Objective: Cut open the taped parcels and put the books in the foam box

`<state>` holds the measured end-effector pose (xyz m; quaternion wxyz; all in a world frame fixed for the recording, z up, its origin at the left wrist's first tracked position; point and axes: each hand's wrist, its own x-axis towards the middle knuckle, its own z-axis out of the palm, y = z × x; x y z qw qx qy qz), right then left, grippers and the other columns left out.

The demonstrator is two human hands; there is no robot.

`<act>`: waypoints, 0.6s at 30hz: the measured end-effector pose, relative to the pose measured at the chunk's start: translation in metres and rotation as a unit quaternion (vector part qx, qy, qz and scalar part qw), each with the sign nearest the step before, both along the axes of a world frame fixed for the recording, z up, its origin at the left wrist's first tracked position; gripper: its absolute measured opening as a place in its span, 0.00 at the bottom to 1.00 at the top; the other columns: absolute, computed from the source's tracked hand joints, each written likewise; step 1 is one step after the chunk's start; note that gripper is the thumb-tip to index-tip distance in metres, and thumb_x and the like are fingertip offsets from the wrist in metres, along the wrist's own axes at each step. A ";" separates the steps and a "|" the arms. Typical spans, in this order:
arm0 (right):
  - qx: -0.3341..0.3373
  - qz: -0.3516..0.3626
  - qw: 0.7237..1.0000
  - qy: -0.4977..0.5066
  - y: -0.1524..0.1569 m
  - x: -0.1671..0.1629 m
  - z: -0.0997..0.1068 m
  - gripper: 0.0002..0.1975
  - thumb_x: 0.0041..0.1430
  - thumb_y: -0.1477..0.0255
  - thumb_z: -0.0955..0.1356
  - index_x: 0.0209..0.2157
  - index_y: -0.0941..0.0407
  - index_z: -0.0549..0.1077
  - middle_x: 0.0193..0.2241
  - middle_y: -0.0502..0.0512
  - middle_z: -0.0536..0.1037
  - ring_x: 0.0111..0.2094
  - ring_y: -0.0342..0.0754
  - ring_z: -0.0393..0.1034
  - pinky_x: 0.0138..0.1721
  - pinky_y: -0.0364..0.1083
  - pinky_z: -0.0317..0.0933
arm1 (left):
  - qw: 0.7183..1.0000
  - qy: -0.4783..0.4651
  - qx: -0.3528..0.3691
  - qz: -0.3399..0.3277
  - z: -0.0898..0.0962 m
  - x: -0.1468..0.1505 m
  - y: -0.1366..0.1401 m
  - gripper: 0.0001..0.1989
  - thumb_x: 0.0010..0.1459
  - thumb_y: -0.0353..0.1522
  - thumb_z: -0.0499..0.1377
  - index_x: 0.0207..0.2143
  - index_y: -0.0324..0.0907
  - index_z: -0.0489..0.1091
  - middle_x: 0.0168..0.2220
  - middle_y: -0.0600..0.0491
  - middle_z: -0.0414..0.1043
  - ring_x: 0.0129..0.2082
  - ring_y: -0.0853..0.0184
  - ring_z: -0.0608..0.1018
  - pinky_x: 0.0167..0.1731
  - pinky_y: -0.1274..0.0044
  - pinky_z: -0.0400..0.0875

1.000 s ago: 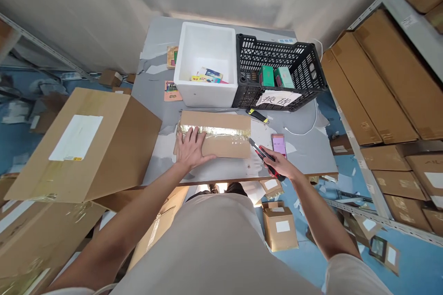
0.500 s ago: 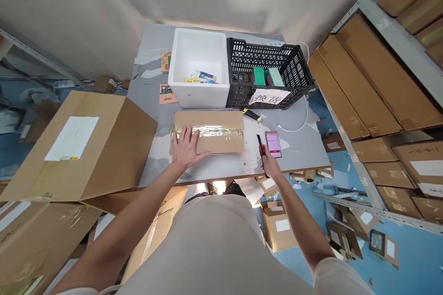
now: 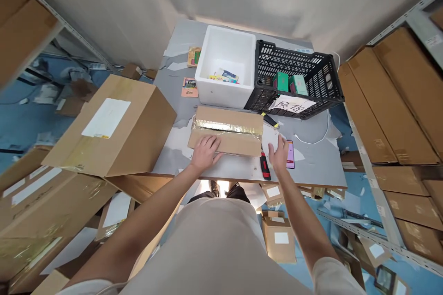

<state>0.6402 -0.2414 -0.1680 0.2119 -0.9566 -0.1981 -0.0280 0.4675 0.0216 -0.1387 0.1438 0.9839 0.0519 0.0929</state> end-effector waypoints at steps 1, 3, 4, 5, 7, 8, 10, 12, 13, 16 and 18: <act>0.019 0.050 0.998 -0.024 0.014 0.011 0.016 0.32 0.63 0.60 0.56 0.64 0.58 0.45 0.58 0.69 0.55 0.60 0.59 0.49 0.55 0.59 0.51 | 1.000 0.006 -0.003 -0.002 0.001 0.002 0.001 0.26 0.57 0.42 0.51 0.55 0.40 0.63 0.53 0.41 0.65 0.55 0.53 0.64 0.55 0.62 0.55; -0.010 0.190 0.981 -0.043 0.046 0.026 0.045 0.33 0.60 0.58 0.60 0.62 0.57 0.50 0.60 0.67 0.54 0.61 0.60 0.47 0.57 0.58 0.48 | 1.000 0.020 -0.003 -0.003 0.004 0.004 0.001 0.25 0.57 0.42 0.51 0.54 0.40 0.64 0.51 0.41 0.67 0.53 0.53 0.65 0.52 0.62 0.58; -0.043 0.245 0.967 -0.050 0.061 0.032 0.056 0.32 0.59 0.57 0.61 0.61 0.57 0.53 0.59 0.67 0.56 0.61 0.61 0.47 0.57 0.59 0.47 | 1.000 0.026 0.000 -0.002 0.005 0.005 0.001 0.25 0.58 0.42 0.50 0.54 0.41 0.64 0.50 0.41 0.67 0.52 0.53 0.66 0.51 0.62 0.58; -0.078 0.290 0.953 -0.051 0.074 0.036 0.065 0.31 0.58 0.58 0.63 0.59 0.57 0.57 0.58 0.67 0.58 0.60 0.62 0.49 0.57 0.59 0.47 | 1.000 0.029 0.005 0.000 0.006 0.006 0.000 0.25 0.58 0.43 0.50 0.54 0.41 0.64 0.50 0.41 0.67 0.51 0.53 0.66 0.51 0.62 0.58; -0.137 0.345 0.927 -0.049 0.092 0.042 0.078 0.25 0.59 0.59 0.63 0.55 0.56 0.62 0.55 0.66 0.64 0.56 0.61 0.55 0.54 0.57 0.51 | 1.000 0.025 0.016 0.004 0.007 0.006 -0.001 0.25 0.59 0.44 0.49 0.54 0.40 0.63 0.51 0.41 0.66 0.52 0.52 0.66 0.51 0.63 0.57; -0.157 0.355 0.920 -0.047 0.097 0.046 0.082 0.22 0.60 0.61 0.62 0.53 0.55 0.64 0.53 0.65 0.68 0.54 0.59 0.59 0.51 0.55 0.53 | 1.000 0.021 0.021 0.005 0.007 0.006 -0.002 0.26 0.59 0.44 0.49 0.55 0.39 0.63 0.51 0.40 0.66 0.52 0.52 0.65 0.52 0.63 0.56; -0.179 0.345 0.921 -0.043 0.102 0.059 0.089 0.16 0.63 0.63 0.59 0.48 0.54 0.68 0.47 0.62 0.73 0.47 0.56 0.66 0.43 0.50 0.57 | 1.000 0.014 0.027 0.006 0.007 0.005 -0.002 0.26 0.59 0.44 0.48 0.55 0.39 0.62 0.52 0.40 0.65 0.53 0.53 0.65 0.54 0.63 0.54; -0.177 0.308 0.934 -0.038 0.107 0.080 0.096 0.16 0.65 0.63 0.57 0.45 0.54 0.70 0.41 0.60 0.76 0.39 0.52 0.69 0.35 0.46 0.57 | 0.999 0.018 0.027 0.007 0.007 0.003 -0.002 0.26 0.59 0.44 0.48 0.55 0.39 0.62 0.52 0.40 0.65 0.53 0.53 0.65 0.53 0.63 0.54; -0.168 0.286 0.943 -0.036 0.111 0.092 0.099 0.17 0.65 0.62 0.56 0.43 0.55 0.70 0.38 0.59 0.77 0.35 0.51 0.69 0.33 0.45 0.56 | 0.999 0.024 0.026 0.005 0.007 0.002 -0.002 0.26 0.59 0.44 0.49 0.55 0.40 0.61 0.52 0.41 0.65 0.52 0.53 0.65 0.52 0.63 0.55; -0.118 0.230 0.965 -0.033 0.128 0.126 0.102 0.20 0.64 0.60 0.56 0.43 0.58 0.71 0.35 0.60 0.76 0.33 0.50 0.67 0.32 0.45 0.55 | 0.999 0.036 0.025 -0.001 0.007 0.000 -0.003 0.26 0.59 0.43 0.50 0.55 0.39 0.61 0.52 0.41 0.65 0.52 0.54 0.66 0.51 0.64 0.57; -0.084 0.198 0.976 -0.042 0.139 0.138 0.097 0.20 0.63 0.60 0.59 0.47 0.59 0.69 0.40 0.62 0.74 0.37 0.51 0.66 0.34 0.46 0.57 | 0.999 0.032 0.022 0.002 0.008 0.000 -0.004 0.26 0.59 0.43 0.50 0.55 0.39 0.61 0.53 0.40 0.64 0.53 0.54 0.65 0.53 0.64 0.56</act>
